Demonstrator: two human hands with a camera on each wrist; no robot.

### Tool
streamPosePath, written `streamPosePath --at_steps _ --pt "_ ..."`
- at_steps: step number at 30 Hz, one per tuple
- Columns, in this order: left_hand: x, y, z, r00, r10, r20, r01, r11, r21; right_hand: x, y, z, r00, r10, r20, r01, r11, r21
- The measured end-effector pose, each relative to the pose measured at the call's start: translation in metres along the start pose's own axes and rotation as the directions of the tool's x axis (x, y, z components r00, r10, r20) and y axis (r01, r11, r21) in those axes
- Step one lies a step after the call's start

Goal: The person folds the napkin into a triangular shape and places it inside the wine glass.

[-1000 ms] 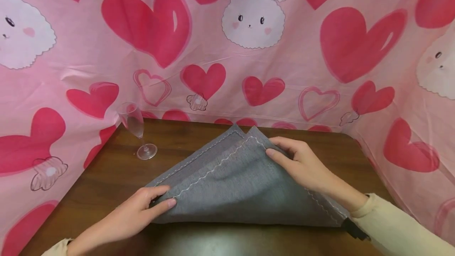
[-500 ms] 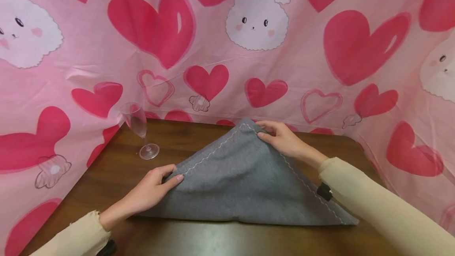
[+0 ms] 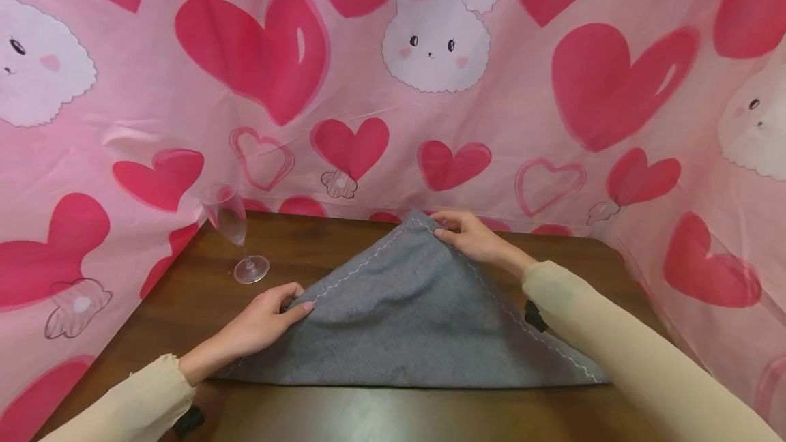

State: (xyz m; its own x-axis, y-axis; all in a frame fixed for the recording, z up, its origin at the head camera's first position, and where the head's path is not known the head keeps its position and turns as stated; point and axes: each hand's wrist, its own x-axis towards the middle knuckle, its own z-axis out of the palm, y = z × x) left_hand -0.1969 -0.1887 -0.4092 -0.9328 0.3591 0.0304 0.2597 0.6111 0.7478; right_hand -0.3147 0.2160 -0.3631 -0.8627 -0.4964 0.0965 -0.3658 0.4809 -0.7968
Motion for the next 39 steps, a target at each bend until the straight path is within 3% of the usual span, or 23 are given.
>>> streamPosePath --at_steps 10,15,22,39 --pt "-0.012 -0.017 -0.008 1.0 -0.023 0.02 0.023 0.999 0.025 0.012 0.02 0.021 0.999 0.004 -0.034 -0.005 1.0 -0.005" --pt "-0.015 -0.023 -0.008 0.999 -0.031 0.013 0.03 0.999 0.03 0.017 0.024 0.031 0.996 0.051 -0.067 -0.055 0.997 -0.053" --pt "-0.017 -0.024 -0.009 0.998 -0.052 0.026 0.051 0.998 0.03 0.021 0.027 0.034 0.991 0.101 -0.088 -0.104 0.994 -0.025" --pt "-0.021 -0.034 -0.011 1.0 -0.001 0.012 0.0 0.996 0.093 0.024 0.037 0.038 0.983 0.134 -0.123 -0.136 0.991 -0.007"
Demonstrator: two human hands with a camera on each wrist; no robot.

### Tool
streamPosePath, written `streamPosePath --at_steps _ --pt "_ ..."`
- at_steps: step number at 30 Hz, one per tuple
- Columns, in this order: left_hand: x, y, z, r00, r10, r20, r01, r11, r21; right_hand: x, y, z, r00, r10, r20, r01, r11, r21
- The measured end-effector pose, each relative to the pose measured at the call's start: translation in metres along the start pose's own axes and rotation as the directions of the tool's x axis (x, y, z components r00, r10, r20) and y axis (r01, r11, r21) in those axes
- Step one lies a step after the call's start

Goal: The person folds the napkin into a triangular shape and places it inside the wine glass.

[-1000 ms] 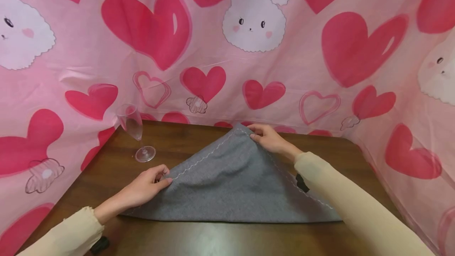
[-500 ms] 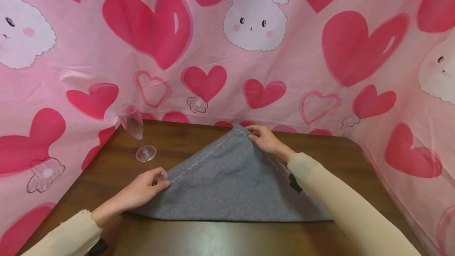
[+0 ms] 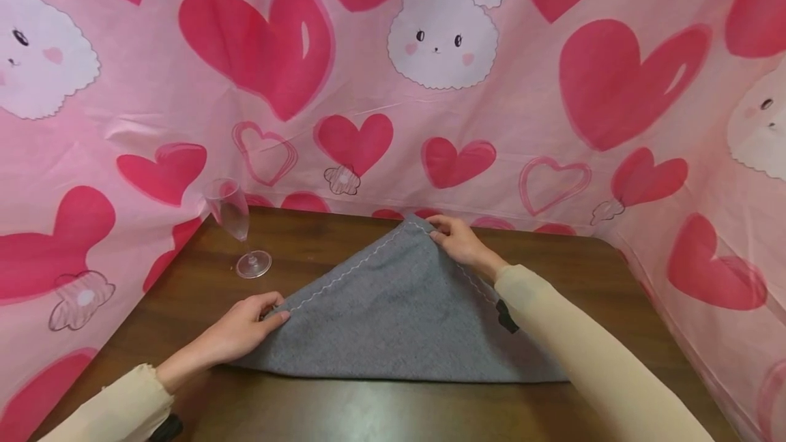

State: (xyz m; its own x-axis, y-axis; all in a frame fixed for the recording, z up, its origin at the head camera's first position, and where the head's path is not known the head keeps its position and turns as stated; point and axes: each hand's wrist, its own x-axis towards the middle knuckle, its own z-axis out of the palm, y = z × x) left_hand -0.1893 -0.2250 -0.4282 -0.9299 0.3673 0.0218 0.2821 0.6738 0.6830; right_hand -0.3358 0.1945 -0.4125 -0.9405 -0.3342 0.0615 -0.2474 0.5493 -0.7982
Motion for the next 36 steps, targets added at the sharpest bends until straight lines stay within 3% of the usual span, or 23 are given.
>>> streamPosePath --at_steps 6,14,21,25,28,31,34,36 --pt "0.003 -0.006 0.003 1.0 0.007 -0.021 -0.006 0.999 0.042 0.004 0.002 0.003 1.0 -0.008 -0.013 0.008 1.0 0.005" --pt "0.006 -0.004 0.0 0.999 -0.001 -0.053 0.002 1.0 0.018 0.012 0.004 0.002 1.0 0.013 -0.004 -0.013 1.0 0.003" --pt "0.009 -0.004 0.0 0.997 -0.037 -0.074 0.04 0.998 0.039 0.018 0.01 0.001 0.999 0.033 -0.021 -0.033 0.999 -0.005" --pt "0.009 -0.006 0.0 0.996 -0.084 -0.036 0.085 0.996 0.039 0.016 0.014 0.003 0.994 0.108 0.026 -0.106 0.992 -0.066" --pt "0.008 -0.012 -0.002 0.994 -0.107 0.017 0.106 0.994 0.034 0.006 0.018 -0.002 0.976 0.197 0.09 -0.188 0.977 -0.096" --pt "0.007 -0.027 -0.003 0.995 -0.09 0.053 0.086 0.994 0.067 -0.006 0.023 -0.012 0.968 0.217 0.126 -0.203 0.972 -0.114" --pt "0.009 -0.069 0.002 0.993 -0.073 0.087 0.066 0.994 0.082 -0.025 0.027 -0.025 0.966 0.199 0.166 -0.178 0.976 -0.128" --pt "0.007 -0.084 0.001 0.991 -0.066 0.115 0.055 0.994 0.094 -0.038 0.029 -0.034 0.96 0.197 0.201 -0.169 0.974 -0.148"
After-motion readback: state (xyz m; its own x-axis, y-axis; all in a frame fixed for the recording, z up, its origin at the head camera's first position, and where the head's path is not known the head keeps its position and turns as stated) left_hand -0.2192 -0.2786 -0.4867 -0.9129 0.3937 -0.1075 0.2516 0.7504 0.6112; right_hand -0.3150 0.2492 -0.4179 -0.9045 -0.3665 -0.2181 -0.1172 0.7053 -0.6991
